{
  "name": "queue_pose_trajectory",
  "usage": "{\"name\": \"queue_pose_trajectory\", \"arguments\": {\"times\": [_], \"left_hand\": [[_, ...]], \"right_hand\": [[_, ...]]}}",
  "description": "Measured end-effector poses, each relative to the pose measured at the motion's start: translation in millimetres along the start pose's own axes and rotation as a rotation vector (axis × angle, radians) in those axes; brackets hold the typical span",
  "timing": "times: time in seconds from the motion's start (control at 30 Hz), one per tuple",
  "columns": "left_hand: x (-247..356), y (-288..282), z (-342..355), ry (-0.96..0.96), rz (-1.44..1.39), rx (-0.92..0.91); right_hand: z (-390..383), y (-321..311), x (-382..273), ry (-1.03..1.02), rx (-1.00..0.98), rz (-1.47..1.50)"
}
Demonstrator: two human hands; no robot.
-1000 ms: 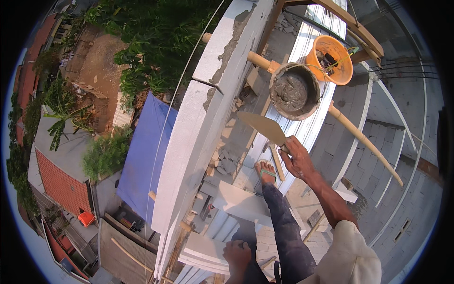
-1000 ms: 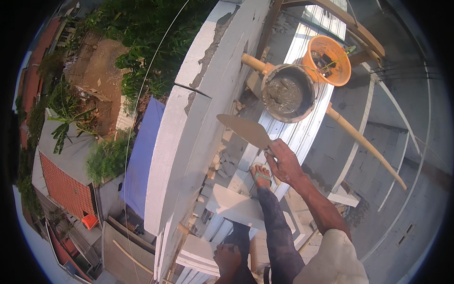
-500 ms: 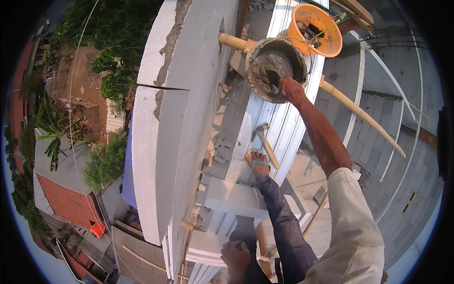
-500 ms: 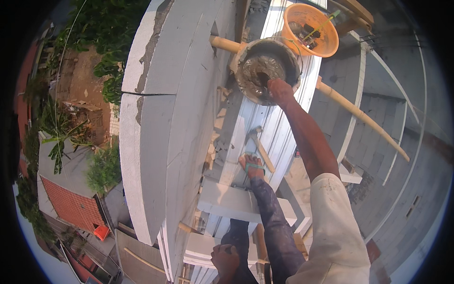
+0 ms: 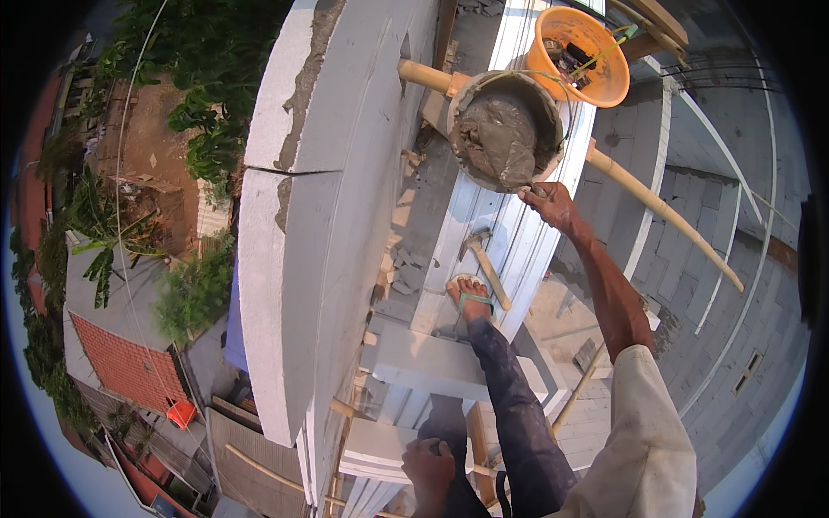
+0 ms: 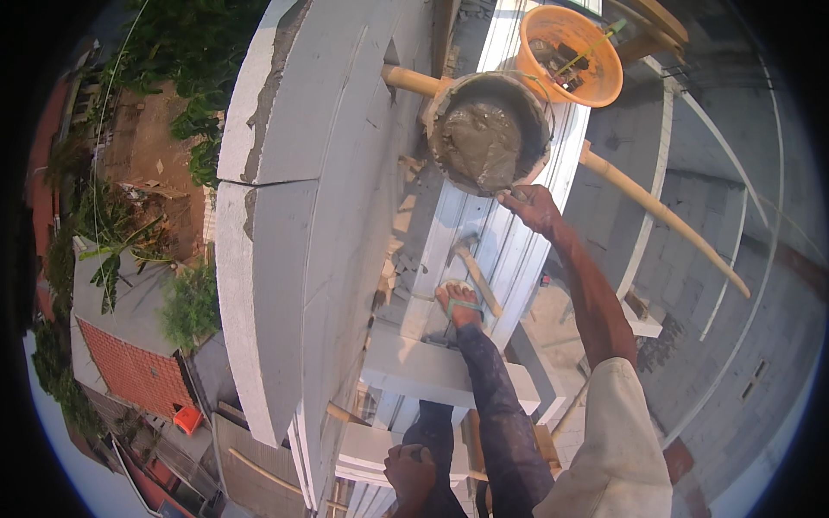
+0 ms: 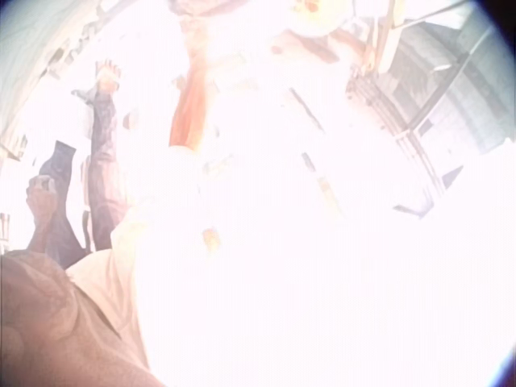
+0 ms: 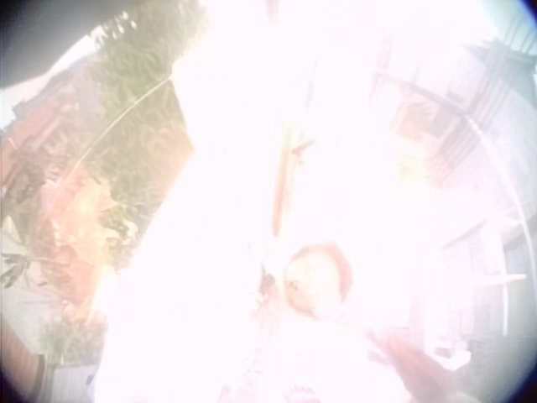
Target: The person places a white concrete block onto a wall, aligns it, and taps it into position with a hammer. They then scoop mortar from a bucket with a trowel and apply it to the joints between the blocks, smoothing the surface.
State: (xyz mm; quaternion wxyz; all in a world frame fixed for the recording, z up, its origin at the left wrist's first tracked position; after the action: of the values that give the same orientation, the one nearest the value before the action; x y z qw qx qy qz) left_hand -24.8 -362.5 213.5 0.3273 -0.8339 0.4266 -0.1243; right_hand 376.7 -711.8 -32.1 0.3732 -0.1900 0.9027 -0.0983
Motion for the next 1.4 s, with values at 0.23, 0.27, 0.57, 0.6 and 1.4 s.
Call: {"name": "queue_pose_trajectory", "arguments": {"times": [0.23, 0.27, 0.57, 0.6, 1.4], "left_hand": [[-11.4, -13.7, 15.7, 0.03, -0.008, -0.026], [-12.3, -13.6, 15.8, 0.029, -0.012, -0.032], [-26.3, -1.7, 10.1, -0.016, -0.012, 0.011], [-27.1, -1.5, 9.4, -0.025, -0.017, 0.006], [-39.6, -4.9, 9.9, 0.012, -0.053, 0.005]], "right_hand": [[-83.1, 80.1, -98.8, -0.483, -0.112, 0.349], [-93.7, 96.1, -122.8, -0.559, -0.086, 0.334], [-82.6, 188.8, -218.3, -1.055, 0.503, -0.092], [-83.9, 192.2, -215.7, -1.047, 0.497, -0.151], [-201.3, 239.6, -141.1, -1.152, 0.055, -0.626]]}}
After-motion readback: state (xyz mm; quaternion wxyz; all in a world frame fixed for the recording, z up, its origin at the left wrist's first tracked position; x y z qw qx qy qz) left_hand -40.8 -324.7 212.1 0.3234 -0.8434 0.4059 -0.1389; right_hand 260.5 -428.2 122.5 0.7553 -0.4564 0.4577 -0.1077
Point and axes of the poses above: each hand's wrist, its own z-axis towards the middle knuckle, its own y-axis out of the palm, x = y × z, the point moved 1 cm from there along z, towards the middle knuckle, and after that the axes turned 1 degree about y, right-handed, at the moved point
